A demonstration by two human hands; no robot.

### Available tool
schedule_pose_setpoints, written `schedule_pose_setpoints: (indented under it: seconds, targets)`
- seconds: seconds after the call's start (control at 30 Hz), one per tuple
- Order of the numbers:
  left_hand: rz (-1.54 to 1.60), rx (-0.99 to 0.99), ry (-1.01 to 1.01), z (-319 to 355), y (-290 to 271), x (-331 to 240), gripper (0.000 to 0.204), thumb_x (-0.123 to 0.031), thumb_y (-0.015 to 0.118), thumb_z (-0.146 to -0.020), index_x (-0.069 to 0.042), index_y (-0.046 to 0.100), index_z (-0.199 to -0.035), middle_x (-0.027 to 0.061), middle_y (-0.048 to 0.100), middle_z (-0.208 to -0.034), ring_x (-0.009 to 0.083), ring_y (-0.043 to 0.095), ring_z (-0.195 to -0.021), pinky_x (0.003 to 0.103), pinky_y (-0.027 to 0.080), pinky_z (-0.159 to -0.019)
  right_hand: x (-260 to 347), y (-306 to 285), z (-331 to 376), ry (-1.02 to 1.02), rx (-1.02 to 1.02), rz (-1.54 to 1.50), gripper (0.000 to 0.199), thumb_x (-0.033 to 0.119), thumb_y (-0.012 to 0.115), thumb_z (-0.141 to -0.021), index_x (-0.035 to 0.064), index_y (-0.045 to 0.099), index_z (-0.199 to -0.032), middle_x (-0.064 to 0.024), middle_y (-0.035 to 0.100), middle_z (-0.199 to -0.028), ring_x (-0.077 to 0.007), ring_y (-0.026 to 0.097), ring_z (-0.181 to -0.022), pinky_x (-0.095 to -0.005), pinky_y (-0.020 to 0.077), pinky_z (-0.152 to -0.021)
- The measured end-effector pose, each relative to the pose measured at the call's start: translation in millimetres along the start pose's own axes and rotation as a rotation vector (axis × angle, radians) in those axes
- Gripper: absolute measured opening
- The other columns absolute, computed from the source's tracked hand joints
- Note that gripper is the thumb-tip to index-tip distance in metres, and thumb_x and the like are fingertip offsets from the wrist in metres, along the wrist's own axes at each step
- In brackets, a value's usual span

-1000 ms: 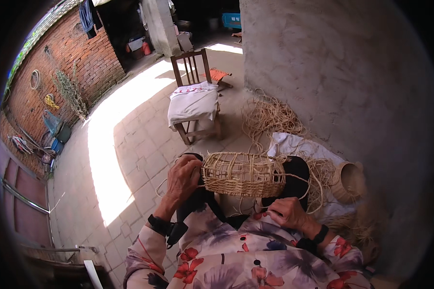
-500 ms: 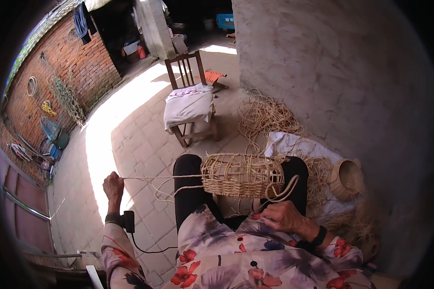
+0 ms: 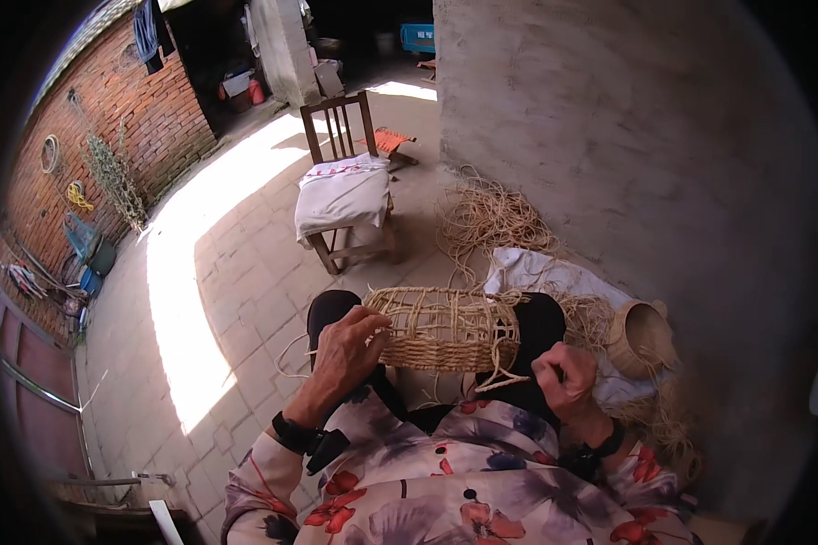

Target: Weaving a small wicker basket using strips of fiber.

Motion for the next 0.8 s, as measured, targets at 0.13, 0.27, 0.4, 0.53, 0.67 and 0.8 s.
schedule_pose_setpoints:
  seconds: [0.13,0.27,0.4,0.53,0.67,0.8]
  targets:
    - [-0.016,0.073,-0.036,-3,9,5,0.011,-0.009,0.067,-0.083,-0.005,0.071,-0.093,0.013,0.067,-0.092,0.0336,0.067,-0.077,0.04,0.053,-0.068,-40,8,-16,0.315,0.156,0.114,0.019,0.006,0.069,-0.081,0.004,0.065,-0.099,-0.0062,0.058,-0.082,-0.0155,0.057,-0.06,-0.03,0.0455,-0.054]
    - [-0.002,0.075,0.0,-8,13,0,0.013,-0.006,0.065,-0.082,-0.005,0.071,-0.093,0.0128,0.067,-0.09,0.034,0.067,-0.075,0.042,0.053,-0.067,-52,27,-4,0.096,0.24,0.102,0.021,0.002,0.065,-0.081,0.0047,0.063,-0.102,-0.0087,0.057,-0.087,-0.0212,0.06,-0.063,-0.0327,0.0488,-0.059]
    - [0.009,0.093,-0.02,-5,11,0,0.007,-0.005,0.067,-0.082,-0.003,0.069,-0.088,0.0148,0.065,-0.085,0.0332,0.066,-0.072,0.04,0.052,-0.065,-70,-20,-16,0.404,-0.047,0.084,0.007,0.004,0.058,-0.089,0.0038,0.057,-0.096,-0.0098,0.062,-0.074,-0.0155,0.062,-0.065,-0.033,0.0497,-0.061]
    - [0.001,0.08,-0.005,-3,9,0,0.007,-0.003,0.064,-0.079,-0.004,0.068,-0.085,0.0145,0.065,-0.083,0.0348,0.066,-0.073,0.042,0.053,-0.067,-97,-196,-57,0.271,-0.62,0.379,0.017,0.016,0.054,-0.1,0.0011,0.057,-0.106,-0.0069,0.063,-0.081,-0.0124,0.058,-0.07,-0.0291,0.0506,-0.065]
    - [-0.028,0.052,0.02,-3,7,-7,0.007,-0.005,0.064,-0.077,-0.004,0.066,-0.084,0.0146,0.064,-0.08,0.034,0.066,-0.072,0.042,0.053,-0.065,-143,-334,-25,0.323,-0.347,1.24,0.035,0.016,0.063,-0.091,0.0043,0.053,-0.123,-0.0195,0.053,-0.128,-0.036,0.06,-0.107,-0.0446,0.0516,-0.085]
    - [-0.24,-0.057,-0.048,1,-2,18,0.006,-0.007,0.064,-0.075,-0.005,0.061,-0.079,0.0135,0.062,-0.076,0.034,0.062,-0.067,0.044,0.049,-0.059,-237,-327,74,0.638,0.144,1.165,0.052,0.024,0.076,-0.074,0.0058,0.06,-0.121,-0.018,0.062,-0.12,-0.0334,0.064,-0.103,-0.0432,0.0526,-0.087]
Point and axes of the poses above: each hand's wrist, its own z-axis away from the middle knuckle, its own y-axis out of the palm, x = y × z, the point moved 4 cm from there along -z, towards the middle knuckle
